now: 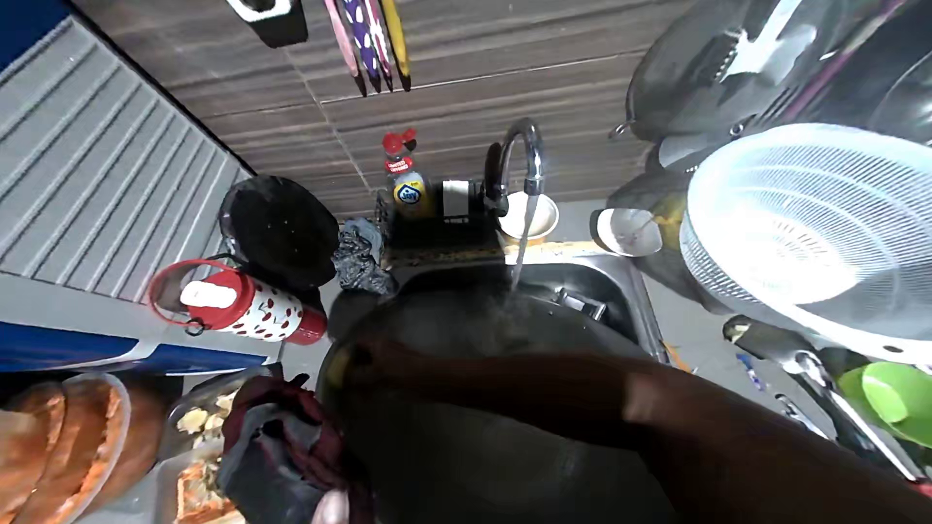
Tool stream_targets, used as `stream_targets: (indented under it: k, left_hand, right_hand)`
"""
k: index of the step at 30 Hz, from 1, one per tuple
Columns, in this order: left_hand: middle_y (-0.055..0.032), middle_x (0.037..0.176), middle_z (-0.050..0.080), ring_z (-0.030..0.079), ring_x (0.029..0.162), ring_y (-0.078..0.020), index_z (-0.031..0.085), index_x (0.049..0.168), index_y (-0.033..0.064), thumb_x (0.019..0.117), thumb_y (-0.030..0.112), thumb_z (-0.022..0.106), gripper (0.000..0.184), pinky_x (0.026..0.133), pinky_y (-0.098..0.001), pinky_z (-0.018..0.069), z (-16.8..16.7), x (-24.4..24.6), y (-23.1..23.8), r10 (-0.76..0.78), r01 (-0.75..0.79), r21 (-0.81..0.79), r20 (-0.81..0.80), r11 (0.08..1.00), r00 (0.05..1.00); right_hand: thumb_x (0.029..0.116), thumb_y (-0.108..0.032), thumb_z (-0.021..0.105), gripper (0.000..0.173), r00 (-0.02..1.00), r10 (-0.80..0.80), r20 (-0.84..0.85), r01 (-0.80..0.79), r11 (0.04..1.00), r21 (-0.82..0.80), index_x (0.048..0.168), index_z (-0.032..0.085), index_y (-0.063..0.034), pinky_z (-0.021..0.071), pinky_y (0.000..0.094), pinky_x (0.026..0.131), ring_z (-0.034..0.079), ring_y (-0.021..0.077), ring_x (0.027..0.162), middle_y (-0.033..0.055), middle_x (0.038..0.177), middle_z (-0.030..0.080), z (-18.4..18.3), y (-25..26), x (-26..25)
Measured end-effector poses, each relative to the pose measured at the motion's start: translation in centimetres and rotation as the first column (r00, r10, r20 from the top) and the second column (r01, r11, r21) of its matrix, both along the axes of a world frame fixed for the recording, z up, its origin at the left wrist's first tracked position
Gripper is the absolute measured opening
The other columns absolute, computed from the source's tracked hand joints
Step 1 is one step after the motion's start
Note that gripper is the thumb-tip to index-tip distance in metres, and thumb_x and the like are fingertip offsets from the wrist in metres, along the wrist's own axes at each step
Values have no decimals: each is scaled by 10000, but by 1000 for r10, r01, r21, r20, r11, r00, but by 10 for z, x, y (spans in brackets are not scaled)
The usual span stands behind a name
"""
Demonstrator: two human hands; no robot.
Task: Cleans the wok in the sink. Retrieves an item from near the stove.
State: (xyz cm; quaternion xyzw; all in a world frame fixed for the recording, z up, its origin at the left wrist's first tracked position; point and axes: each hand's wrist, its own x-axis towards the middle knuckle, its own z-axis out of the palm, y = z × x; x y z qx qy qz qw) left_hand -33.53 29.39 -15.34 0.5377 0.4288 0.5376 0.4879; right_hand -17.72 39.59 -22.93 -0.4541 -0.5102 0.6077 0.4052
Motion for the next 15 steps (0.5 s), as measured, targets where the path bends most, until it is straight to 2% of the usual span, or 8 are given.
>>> stream_targets:
  k: [2,3,5,6,8,10,12,15]
  left_hand:
    - [93,1240,652,629,1164,-16,320,1424,41,944,228,693,636,1021,-236,531,-10,-12,2,-7,8,20,-33,1000,999]
    - [28,1291,646,628,1194,-75,337,1458,21,957,225,699,651,1044,-289,523,-20,-24,3,-22,24,41,-48,999,999]
    - [-8,1314,634,622,1213,-108,355,1457,23,962,256,700,647,1057,-316,514,-29,-34,3,-30,34,45,-98,998,995]
    - [-1,1300,644,627,1208,-107,371,1443,35,960,271,704,633,1051,-318,521,-29,-34,2,-23,28,45,-110,999,994]
    - [4,1292,650,628,1204,-109,375,1449,43,950,291,721,656,1046,-324,525,-27,-33,1,-13,17,42,-103,999,995]
    - [31,1297,654,630,1203,-92,368,1450,59,950,303,721,659,1050,-311,524,-20,-26,0,-14,17,30,-100,999,995]
    - [40,1271,669,643,1179,-88,375,1430,50,948,282,721,637,1040,-305,529,-12,-20,1,-17,19,26,-91,999,996]
    - [79,1220,683,648,1150,-55,392,1400,78,950,264,714,585,1012,-273,540,-6,-13,0,-24,25,20,-70,999,997]
  right_hand:
    - [980,-89,652,339,959,274,76,-278,959,58,1279,605,64,550,430,902,662,254,1007,223,1134,673,14,-52,18]
    - [951,-66,684,311,890,445,96,-449,893,28,1237,624,42,559,432,862,662,240,966,193,1086,679,18,-82,32]
    - [921,-66,737,325,697,702,143,-691,712,-124,1236,688,-3,566,472,852,683,257,950,168,1079,711,6,-131,74]
    - [935,-102,739,308,592,781,199,-736,624,-263,1232,705,-27,561,503,859,689,281,958,167,1079,719,-6,-146,99]
    - [977,-178,704,272,429,852,301,-623,521,-584,1207,715,-34,526,566,900,678,341,1006,189,1090,712,-31,-151,149]
    - [1004,-249,665,307,350,824,445,-391,560,-730,1168,694,8,514,600,896,667,386,1020,223,1082,692,-62,-132,187]
    - [963,-246,711,356,319,710,628,-213,699,-682,1181,673,32,509,652,905,657,436,1059,260,1117,679,-90,-98,207]
    - [858,-152,800,494,515,355,780,-40,919,-392,1279,616,29,503,636,923,631,436,1106,267,1204,643,-144,-49,202]
